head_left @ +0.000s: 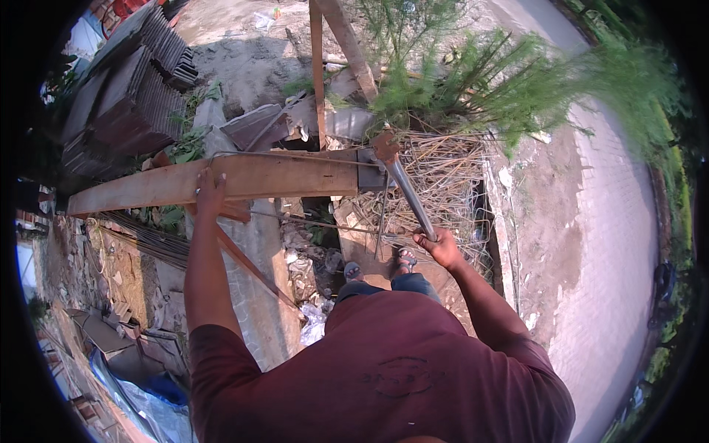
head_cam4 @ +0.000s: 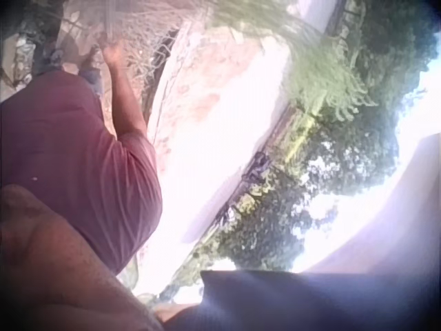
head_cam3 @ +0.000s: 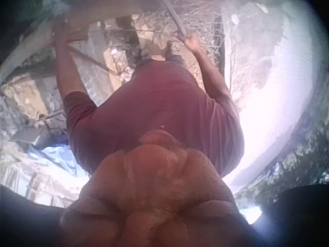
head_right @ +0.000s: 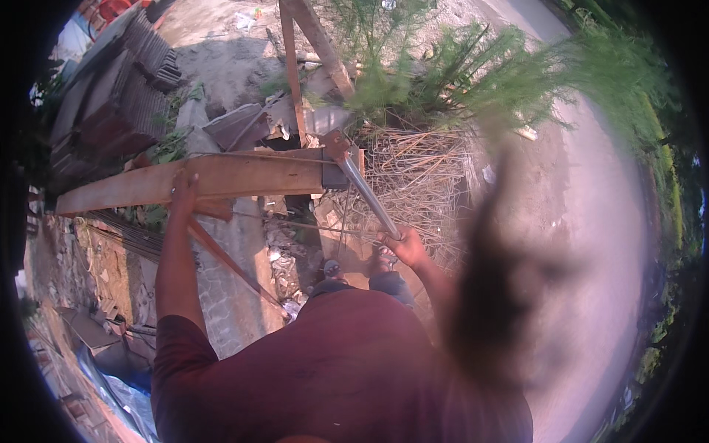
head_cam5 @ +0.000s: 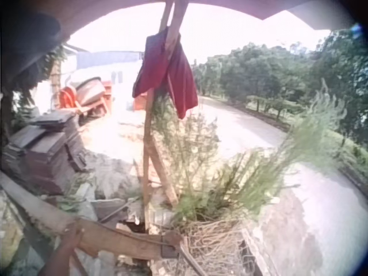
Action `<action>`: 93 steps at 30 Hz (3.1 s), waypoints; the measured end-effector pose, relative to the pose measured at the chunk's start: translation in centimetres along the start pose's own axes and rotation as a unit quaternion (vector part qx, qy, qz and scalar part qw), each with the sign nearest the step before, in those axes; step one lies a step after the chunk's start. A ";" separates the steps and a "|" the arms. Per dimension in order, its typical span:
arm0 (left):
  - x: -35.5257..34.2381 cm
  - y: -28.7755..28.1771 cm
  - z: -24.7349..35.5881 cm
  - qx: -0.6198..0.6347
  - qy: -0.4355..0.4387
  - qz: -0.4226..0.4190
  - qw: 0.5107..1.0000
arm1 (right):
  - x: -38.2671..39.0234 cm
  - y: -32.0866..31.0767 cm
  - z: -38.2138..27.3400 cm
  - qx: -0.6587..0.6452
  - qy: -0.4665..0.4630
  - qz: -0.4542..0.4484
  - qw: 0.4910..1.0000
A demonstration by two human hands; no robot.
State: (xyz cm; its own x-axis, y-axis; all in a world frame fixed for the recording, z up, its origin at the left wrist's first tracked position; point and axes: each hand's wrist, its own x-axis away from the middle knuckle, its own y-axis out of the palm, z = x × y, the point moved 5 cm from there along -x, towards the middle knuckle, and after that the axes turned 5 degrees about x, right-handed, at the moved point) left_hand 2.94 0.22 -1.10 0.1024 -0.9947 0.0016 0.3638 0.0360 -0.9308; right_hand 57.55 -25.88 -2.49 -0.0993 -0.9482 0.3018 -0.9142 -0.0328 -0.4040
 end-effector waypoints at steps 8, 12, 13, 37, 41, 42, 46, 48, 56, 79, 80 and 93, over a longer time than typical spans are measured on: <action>0.7 -3.1 -5.1 0.363 -0.072 0.079 0.926 | -0.1 1.2 -4.1 -0.037 -0.003 -0.063 0.997; 2.1 -3.3 -8.6 0.234 -0.071 0.159 0.956 | 0.2 0.0 -6.4 -0.053 -0.050 -0.025 0.997; 2.2 -3.2 -7.8 0.203 -0.028 0.171 0.964 | 0.1 -0.4 -7.2 -0.054 -0.042 -0.006 0.998; -3.4 -4.9 -0.9 0.119 -0.031 0.154 0.980 | -11.7 -4.1 -7.4 -0.275 0.029 0.122 0.953; -2.8 -3.3 -0.9 0.078 -0.057 0.142 0.985 | -13.1 -2.6 -4.1 -0.282 0.061 0.116 0.951; -2.6 -3.3 -0.3 0.077 -0.049 0.154 0.984 | -13.2 -2.3 -3.6 -0.285 0.072 0.106 0.950; -1.8 -2.7 -0.3 0.026 -0.008 0.184 0.983 | -12.7 -0.9 -3.3 -0.274 0.105 0.094 0.951; -2.0 -2.6 -0.2 -0.011 0.027 0.189 0.982 | -12.9 -1.8 -2.1 -0.209 0.109 0.099 0.967; -2.3 -2.3 -0.7 0.045 0.015 0.189 0.981 | -11.4 -1.2 -3.8 -0.257 0.135 0.099 0.952; -4.2 -1.8 -2.3 0.021 -0.077 0.170 0.982 | -17.7 -22.9 -6.7 0.575 -0.251 -0.005 0.779; -4.2 -1.9 -1.9 0.016 -0.079 0.167 0.983 | -19.7 -23.2 -7.1 0.591 -0.268 -0.036 0.760; -4.5 -1.3 -2.9 -0.036 -0.087 0.182 0.979 | -37.8 -14.4 -14.4 0.648 -0.464 -0.197 0.571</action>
State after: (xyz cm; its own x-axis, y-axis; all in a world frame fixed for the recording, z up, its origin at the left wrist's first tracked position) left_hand -0.69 4.35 -0.91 0.3721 -0.8857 -0.2776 0.2080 0.3710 -0.9050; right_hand 68.83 15.00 4.31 0.8142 -0.5264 0.2449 0.3243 0.0625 -0.9439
